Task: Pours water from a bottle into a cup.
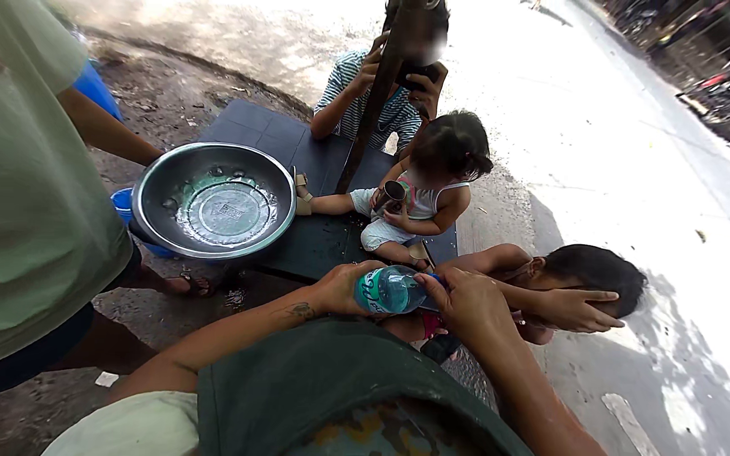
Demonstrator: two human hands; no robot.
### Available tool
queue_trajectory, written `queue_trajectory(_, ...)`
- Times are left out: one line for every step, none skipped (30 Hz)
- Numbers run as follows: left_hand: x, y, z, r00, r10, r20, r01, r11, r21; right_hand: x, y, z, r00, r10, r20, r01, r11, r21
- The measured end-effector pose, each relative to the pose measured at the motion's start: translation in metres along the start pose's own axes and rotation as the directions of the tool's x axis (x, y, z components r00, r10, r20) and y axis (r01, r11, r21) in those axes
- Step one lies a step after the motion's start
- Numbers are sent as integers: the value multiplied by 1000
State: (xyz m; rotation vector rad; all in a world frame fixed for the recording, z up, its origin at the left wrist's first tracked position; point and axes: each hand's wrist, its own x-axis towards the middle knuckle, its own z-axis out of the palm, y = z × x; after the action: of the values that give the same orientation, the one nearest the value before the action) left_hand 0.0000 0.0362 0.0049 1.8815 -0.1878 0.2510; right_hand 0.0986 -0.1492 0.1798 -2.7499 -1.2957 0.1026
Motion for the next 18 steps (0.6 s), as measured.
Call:
queue_trajectory(0, 1, -1, 1000, 16, 14, -16, 1000, 1, -2, 1, -4, 1000, -21, 9, 21, 1000, 23)
queue_trajectory(0, 4, -3, 999, 29, 28, -29, 1000, -3, -5, 6, -8, 996, -86, -4, 86, 993, 82)
queue_trajectory(1, 8, -5, 998, 36, 48, -35, 999, -19, -7, 12, -11, 983, -181, -5, 180, 971, 155)
queue_trajectory(2, 11, -7, 997, 38, 70, -36, 999, -32, -9, 17, -14, 960, -279, 5, 272, 938, 216)
queue_trajectory(3, 14, -8, 995, 44, 88, -41, 998, -41, -9, 21, -17, 933, -360, 12, 344, 899, 273)
queue_trajectory(3, 15, -8, 993, 63, 96, -59, 997, -47, -6, 23, -19, 906, -423, 20, 395, 861, 321)
queue_trajectory(2, 15, -8, 992, 83, 96, -79, 996, -51, 1, 26, -24, 884, -466, 32, 423, 828, 368)
queue_trajectory(1, 17, -9, 992, 91, 91, -87, 995, -54, 14, 27, -30, 880, -475, 19, 430, 812, 394)
queue_trajectory(0, 18, -9, 993, 81, 88, -77, 996, -54, 30, 28, -36, 894, -446, -34, 427, 830, 359)
queue_trajectory(-2, 19, -9, 994, 69, 81, -65, 996, -53, 50, 28, -39, 915, -385, -121, 403, 879, 254)
queue_trajectory(-3, 18, -8, 995, 61, 73, -57, 997, -53, 73, 32, -40, 932, -318, -175, 343, 929, 142)
queue_trajectory(-4, 18, -6, 996, 60, 60, -57, 997, -55, 100, 41, -37, 947, -252, -201, 263, 964, 33)
queue_trajectory(-5, 17, -5, 997, 60, 52, -57, 997, -61, 127, 50, -32, 956, -194, -220, 182, 980, -75)
queue_trajectory(-6, 16, -5, 997, 61, 42, -58, 996, -67, 154, 59, -25, 957, -158, -242, 118, 978, -172)
queue_trajectory(-8, 15, -5, 998, 60, 31, -57, 996, -75, 176, 67, -17, 956, -145, -256, 77, 963, -257)
queue_trajectory(-10, 14, -5, 998, 57, 16, -56, 995, -79, 194, 73, -8, 953, -151, -263, 58, 942, -329)
queue_trajectory(-13, 12, -5, 999, 54, 0, -54, 995, -82, 208, 77, 3, 951, -167, -260, 55, 919, -389)
queue_trajectory(-16, 10, -6, 998, 57, -20, -58, 995, -82, 217, 79, 14, 951, -185, -247, 60, 896, -439)
